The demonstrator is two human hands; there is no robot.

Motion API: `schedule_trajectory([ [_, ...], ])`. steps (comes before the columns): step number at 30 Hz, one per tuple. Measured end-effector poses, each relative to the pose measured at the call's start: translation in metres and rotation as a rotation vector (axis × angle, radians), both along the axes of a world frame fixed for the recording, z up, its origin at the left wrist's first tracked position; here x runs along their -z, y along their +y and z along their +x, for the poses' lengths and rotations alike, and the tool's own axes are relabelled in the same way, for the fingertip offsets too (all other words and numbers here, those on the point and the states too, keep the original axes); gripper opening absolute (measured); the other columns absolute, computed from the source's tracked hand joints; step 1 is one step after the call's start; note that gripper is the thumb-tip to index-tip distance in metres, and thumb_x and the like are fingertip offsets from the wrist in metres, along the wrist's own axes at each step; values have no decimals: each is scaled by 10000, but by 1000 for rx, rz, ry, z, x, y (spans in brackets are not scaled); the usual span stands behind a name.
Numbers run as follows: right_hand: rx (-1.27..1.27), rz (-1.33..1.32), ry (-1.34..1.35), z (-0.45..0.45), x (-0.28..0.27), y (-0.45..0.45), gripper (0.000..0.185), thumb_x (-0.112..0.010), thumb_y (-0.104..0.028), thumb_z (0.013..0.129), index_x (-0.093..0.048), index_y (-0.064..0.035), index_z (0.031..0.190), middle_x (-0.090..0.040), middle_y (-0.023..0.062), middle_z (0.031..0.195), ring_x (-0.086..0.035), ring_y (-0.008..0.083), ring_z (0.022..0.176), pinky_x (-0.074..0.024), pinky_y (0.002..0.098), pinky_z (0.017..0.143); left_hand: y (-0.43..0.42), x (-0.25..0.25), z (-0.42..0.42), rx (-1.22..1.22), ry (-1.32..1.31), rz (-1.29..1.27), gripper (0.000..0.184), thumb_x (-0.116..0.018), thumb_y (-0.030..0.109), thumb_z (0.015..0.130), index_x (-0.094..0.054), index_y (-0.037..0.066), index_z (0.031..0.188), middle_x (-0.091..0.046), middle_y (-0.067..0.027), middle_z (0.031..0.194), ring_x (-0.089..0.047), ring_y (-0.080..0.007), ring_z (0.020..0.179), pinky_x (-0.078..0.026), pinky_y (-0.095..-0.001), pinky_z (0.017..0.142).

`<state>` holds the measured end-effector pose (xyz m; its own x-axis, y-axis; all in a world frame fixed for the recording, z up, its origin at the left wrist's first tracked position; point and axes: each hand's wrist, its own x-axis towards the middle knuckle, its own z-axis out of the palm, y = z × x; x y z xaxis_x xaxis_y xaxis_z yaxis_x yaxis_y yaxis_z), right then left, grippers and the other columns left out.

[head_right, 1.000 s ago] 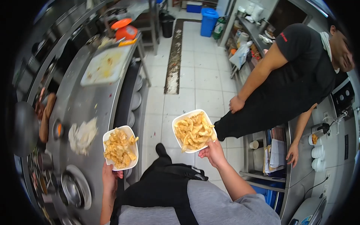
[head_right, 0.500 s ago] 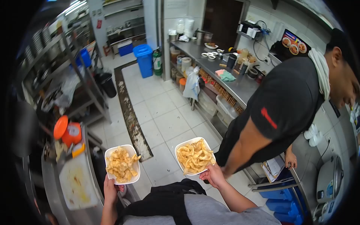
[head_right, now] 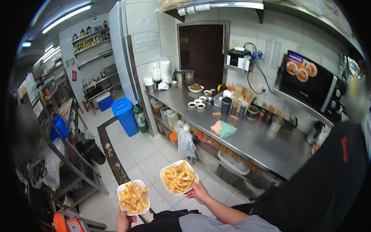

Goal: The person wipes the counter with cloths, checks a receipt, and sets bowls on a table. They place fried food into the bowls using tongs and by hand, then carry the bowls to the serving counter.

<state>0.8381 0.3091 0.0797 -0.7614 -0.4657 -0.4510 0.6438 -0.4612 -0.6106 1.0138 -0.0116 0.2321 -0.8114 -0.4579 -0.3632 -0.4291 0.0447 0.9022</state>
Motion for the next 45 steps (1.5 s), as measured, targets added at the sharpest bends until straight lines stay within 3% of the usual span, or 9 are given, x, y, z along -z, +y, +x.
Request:
schedule_trajectory([
  [10,86,49,-26,-198,57,-67,294,-399,-141,982,-455,-55,1257,-670,160,855,-674,232,639,-578,332,579,-98,58,-230,-37,-68,91,336,-300,218,1003,-552,1,955,-564,-88,590,-469,-136,403,-332,-266,352],
  [14,145,94,-81,-272,86,-107,306,-349,-205,1031,-423,-74,1298,-689,209,902,-680,210,669,-582,314,614,-142,73,-358,-28,-21,116,277,-327,159,994,-543,15,1092,-565,-69,612,-462,-125,409,-330,-265,358],
  [19,232,25,-138,-368,91,-145,308,-361,-201,1041,-403,-81,1322,-685,198,936,-688,215,708,-590,325,646,-216,102,-511,316,-42,33,392,-309,183,1017,-427,19,1354,-665,-155,917,-647,-194,628,-556,-309,556],
  [27,361,-56,-144,-523,113,-186,300,-379,-178,1040,-408,-81,1322,-676,172,1016,-696,235,843,-584,363,779,-225,145,-731,419,-37,123,381,-316,216,1031,-451,25,1331,-665,-134,935,-616,-164,618,-542,-289,556],
  [34,363,-95,-150,-669,175,-176,339,-372,-123,1023,-369,-88,1361,-672,188,1040,-696,250,844,-590,350,747,-222,221,-884,526,-21,232,385,-318,289,1052,-472,10,1268,-643,-118,847,-593,-164,591,-514,-295,530],
  [40,562,-11,-287,-783,209,-175,315,-376,-129,1032,-408,-59,1338,-662,196,1078,-692,277,886,-590,384,783,-264,390,-1044,781,26,-138,479,-322,422,1058,-546,2,1114,-612,-89,700,-562,-163,527,-469,-311,488],
  [41,599,18,-276,-794,209,-175,311,-369,-136,1035,-414,-51,1330,-662,206,1078,-691,279,879,-591,391,778,-238,349,-1052,778,36,-271,491,-322,429,1055,-583,14,1051,-613,-81,675,-566,-155,527,-448,-308,477],
  [44,687,45,-250,-827,228,-171,300,-367,-144,1037,-428,-43,1314,-664,212,1075,-690,275,856,-593,398,767,-239,408,-1131,965,14,-343,499,-323,436,1051,-609,30,994,-626,-70,692,-567,-152,531,-443,-313,472],
  [45,701,46,-235,-833,239,-169,293,-371,-145,1037,-435,-44,1305,-666,208,1071,-690,268,840,-594,397,761,-225,391,-1134,861,0,-48,500,-334,430,1046,-615,26,956,-623,-60,696,-550,-156,524,-430,-314,463],
])
